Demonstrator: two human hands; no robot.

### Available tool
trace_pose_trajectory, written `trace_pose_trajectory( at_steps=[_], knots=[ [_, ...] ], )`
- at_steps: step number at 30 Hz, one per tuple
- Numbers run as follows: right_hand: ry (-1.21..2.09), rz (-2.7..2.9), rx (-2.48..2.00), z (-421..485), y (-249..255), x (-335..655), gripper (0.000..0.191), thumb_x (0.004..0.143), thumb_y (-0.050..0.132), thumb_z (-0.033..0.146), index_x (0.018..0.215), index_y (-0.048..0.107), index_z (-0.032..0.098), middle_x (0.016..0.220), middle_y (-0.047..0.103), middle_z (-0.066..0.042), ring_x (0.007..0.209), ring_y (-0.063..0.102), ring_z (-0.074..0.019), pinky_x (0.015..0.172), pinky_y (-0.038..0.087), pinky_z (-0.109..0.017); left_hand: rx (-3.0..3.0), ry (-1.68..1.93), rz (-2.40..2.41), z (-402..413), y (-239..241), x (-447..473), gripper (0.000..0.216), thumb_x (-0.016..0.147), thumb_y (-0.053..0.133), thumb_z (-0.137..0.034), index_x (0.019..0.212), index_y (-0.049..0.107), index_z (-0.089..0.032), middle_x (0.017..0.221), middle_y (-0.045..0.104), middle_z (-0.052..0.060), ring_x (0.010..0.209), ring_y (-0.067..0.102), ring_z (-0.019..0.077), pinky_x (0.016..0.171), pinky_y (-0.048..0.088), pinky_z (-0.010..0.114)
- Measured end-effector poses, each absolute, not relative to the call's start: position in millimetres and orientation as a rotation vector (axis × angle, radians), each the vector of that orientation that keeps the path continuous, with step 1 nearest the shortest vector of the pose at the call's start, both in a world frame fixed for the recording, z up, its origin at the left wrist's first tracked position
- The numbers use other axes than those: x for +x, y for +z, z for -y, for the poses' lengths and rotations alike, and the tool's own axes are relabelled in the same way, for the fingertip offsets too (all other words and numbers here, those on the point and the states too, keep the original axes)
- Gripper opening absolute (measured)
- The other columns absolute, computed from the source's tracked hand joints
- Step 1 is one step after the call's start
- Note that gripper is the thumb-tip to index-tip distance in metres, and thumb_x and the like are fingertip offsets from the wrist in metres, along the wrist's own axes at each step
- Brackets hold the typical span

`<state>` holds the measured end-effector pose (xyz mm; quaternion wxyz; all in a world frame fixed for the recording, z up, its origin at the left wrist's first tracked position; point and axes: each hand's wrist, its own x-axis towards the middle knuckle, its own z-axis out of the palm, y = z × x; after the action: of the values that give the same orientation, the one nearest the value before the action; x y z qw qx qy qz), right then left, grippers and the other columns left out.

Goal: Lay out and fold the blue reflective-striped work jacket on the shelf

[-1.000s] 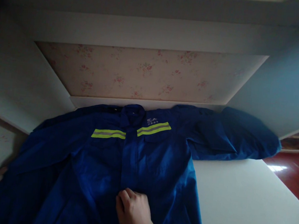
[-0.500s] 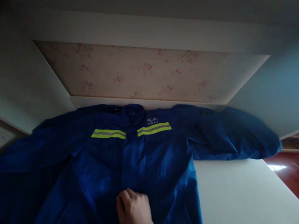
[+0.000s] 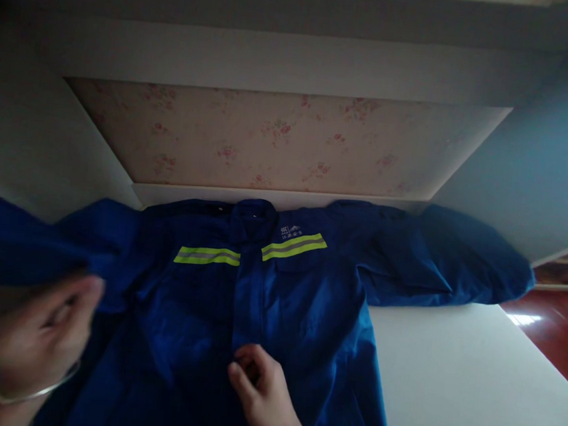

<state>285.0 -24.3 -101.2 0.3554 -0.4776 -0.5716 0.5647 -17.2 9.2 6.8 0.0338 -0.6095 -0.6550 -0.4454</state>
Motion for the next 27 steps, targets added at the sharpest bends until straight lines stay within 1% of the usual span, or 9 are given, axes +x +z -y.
trace_pose_trajectory(
  at_steps=[1,3,6,13,16,19,21,23,27],
  knots=[
    [1.622,1.200,-1.158,19.2,-95.7,291.0,0.037,0.088,0.055,0.054,0.110,0.059,0.025,0.096,0.065,-0.004,0.077,0.063,-0.0177,0.061,0.046,-0.027,-2.191,-1.257,1.867,-7.8,4.6,5.0,0.028,0.087,0.060,-0.039,0.110,0.071,-0.028,0.099,0.076,0.002,0.086,0.072,0.0225,0.078,0.059,0.034],
    [1.790,0.733,-1.002,9.2,-85.5,305.3,0.055,0.085,0.052,0.064,0.127,0.052,0.028,0.118,0.063,-0.008,0.098,0.064,-0.0243,0.073,0.053,-0.037,-2.888,-0.876,1.506,-7.9,-2.9,44.0,0.028,0.089,0.059,-0.033,0.115,0.069,-0.032,0.109,0.074,0.000,0.098,0.070,0.0193,0.096,0.054,0.035],
    [1.799,0.447,-1.013,0.7,-77.8,325.3,0.058,0.085,0.046,0.070,0.123,0.058,0.029,0.126,0.063,-0.007,0.113,0.060,-0.0265,0.086,0.052,-0.043,-3.220,-0.650,1.307,-15.4,-19.2,78.2,0.037,0.094,0.053,-0.030,0.131,0.057,-0.034,0.124,0.068,0.000,0.113,0.064,0.0167,0.111,0.041,0.040],
    [1.636,0.371,-1.456,5.9,-86.0,329.2,0.051,0.072,0.075,0.052,0.115,0.063,0.027,0.108,0.072,-0.005,0.098,0.068,-0.0258,0.072,0.056,-0.035,-2.542,-0.699,1.843,-55.1,-61.1,50.8,0.040,0.097,0.043,-0.038,0.132,0.056,-0.024,0.142,0.054,0.008,0.128,0.052,0.0235,0.115,0.033,0.049],
    [1.615,0.395,-1.414,7.0,-83.0,334.7,0.043,0.072,0.076,0.049,0.106,0.066,0.024,0.101,0.073,-0.004,0.094,0.068,-0.0239,0.073,0.056,-0.033,-2.280,-0.514,2.091,-70.1,-78.3,20.3,0.051,0.097,0.035,-0.046,0.138,0.050,-0.020,0.148,0.046,0.011,0.134,0.045,0.0283,0.114,0.030,0.054],
    [1.626,0.546,-1.378,2.3,-77.6,363.1,0.034,0.074,0.076,0.046,0.094,0.069,0.020,0.085,0.072,-0.003,0.077,0.067,-0.0194,0.068,0.056,-0.029,-2.127,-0.250,2.341,-77.1,-96.5,-2.3,0.064,0.095,0.028,-0.052,0.145,0.040,-0.015,0.154,0.036,0.012,0.141,0.034,0.0322,0.112,0.028,0.059],
    [1.469,0.576,-1.476,-7.8,-72.4,397.6,0.037,0.069,0.079,0.047,0.091,0.068,0.019,0.082,0.070,-0.004,0.070,0.065,-0.0175,0.061,0.055,-0.027,-2.108,-0.121,2.407,-77.7,-106.0,-8.5,0.068,0.094,0.025,-0.055,0.147,0.037,-0.014,0.157,0.031,0.011,0.144,0.028,0.0320,0.114,0.024,0.059],
    [1.186,0.543,-1.500,-25.5,-65.7,441.8,0.044,0.064,0.081,0.048,0.095,0.066,0.020,0.092,0.069,-0.005,0.075,0.066,-0.0178,0.060,0.056,-0.026,-2.121,-0.063,2.410,-76.5,-110.7,-8.8,0.070,0.093,0.023,-0.057,0.148,0.036,-0.015,0.157,0.029,0.009,0.145,0.025,0.0310,0.116,0.021,0.057],
    [0.712,0.439,-1.491,-75.7,-52.9,526.4,0.061,0.065,0.079,0.047,0.116,0.053,0.025,0.106,0.060,-0.002,0.076,0.063,-0.0124,0.065,0.057,-0.026,-2.114,-0.063,2.424,-74.5,-109.2,-4.9,0.070,0.093,0.022,-0.058,0.148,0.036,-0.018,0.157,0.030,0.008,0.145,0.026,0.0297,0.116,0.021,0.056]
  ],
)
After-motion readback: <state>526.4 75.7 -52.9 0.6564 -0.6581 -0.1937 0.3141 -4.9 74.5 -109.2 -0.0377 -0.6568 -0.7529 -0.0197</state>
